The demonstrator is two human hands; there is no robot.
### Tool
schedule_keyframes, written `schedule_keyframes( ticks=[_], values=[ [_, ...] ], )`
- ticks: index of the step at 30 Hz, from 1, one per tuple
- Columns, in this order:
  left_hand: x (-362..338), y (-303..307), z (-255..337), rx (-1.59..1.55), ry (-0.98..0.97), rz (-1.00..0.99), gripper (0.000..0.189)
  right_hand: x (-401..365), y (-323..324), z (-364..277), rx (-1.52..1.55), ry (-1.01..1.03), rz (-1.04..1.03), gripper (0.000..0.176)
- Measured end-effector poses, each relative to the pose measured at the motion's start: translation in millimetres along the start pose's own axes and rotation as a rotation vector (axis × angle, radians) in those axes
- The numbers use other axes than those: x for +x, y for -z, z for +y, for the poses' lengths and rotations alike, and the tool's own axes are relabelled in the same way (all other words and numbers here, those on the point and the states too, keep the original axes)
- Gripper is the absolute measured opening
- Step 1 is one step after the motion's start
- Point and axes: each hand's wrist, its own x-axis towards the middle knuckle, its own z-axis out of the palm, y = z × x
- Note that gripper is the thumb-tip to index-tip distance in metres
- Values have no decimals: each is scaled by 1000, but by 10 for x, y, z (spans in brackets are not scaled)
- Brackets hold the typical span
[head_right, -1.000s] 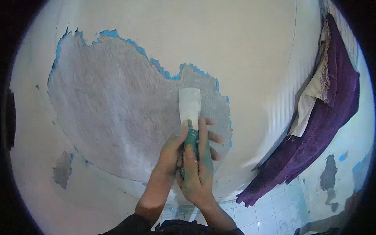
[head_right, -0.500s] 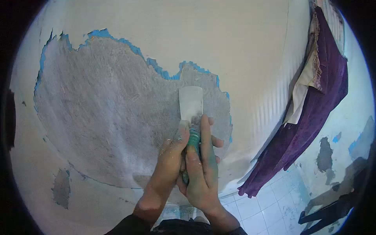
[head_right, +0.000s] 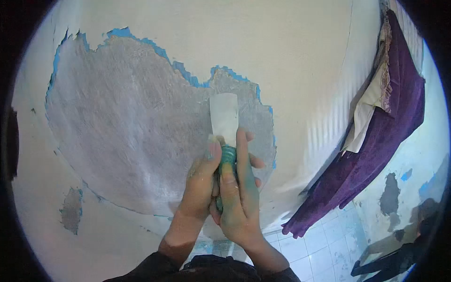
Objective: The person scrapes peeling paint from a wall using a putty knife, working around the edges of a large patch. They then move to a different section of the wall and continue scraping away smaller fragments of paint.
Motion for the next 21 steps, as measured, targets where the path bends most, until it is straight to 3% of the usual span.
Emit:
schedule_keyframes(
  ticks=[2,4,6,8,12,16,20,21],
  values=[
    [-43,-34,47,-65,-7,-34,58,63,1,24,67,18,8,58],
    [7,-54,96,-20,-15,-51,57,61,26,-95,162,-101,-31,59],
    [-82,-48,4,-49,-24,28,54,40,20,-122,202,-135,-43,60],
    [-98,-4,-156,-81,0,96,53,36,8,-9,112,-28,-27,57],
    [-28,65,41,183,47,115,49,161,-20,-75,103,86,-31,56],
    [-56,-279,-6,30,-116,338,42,135,9,4,54,49,18,56],
    [-67,-103,35,144,-41,193,44,172,34,-135,245,-85,-57,57],
    [-86,-42,51,166,4,158,45,179,37,-131,201,-29,-54,58]
  ],
)
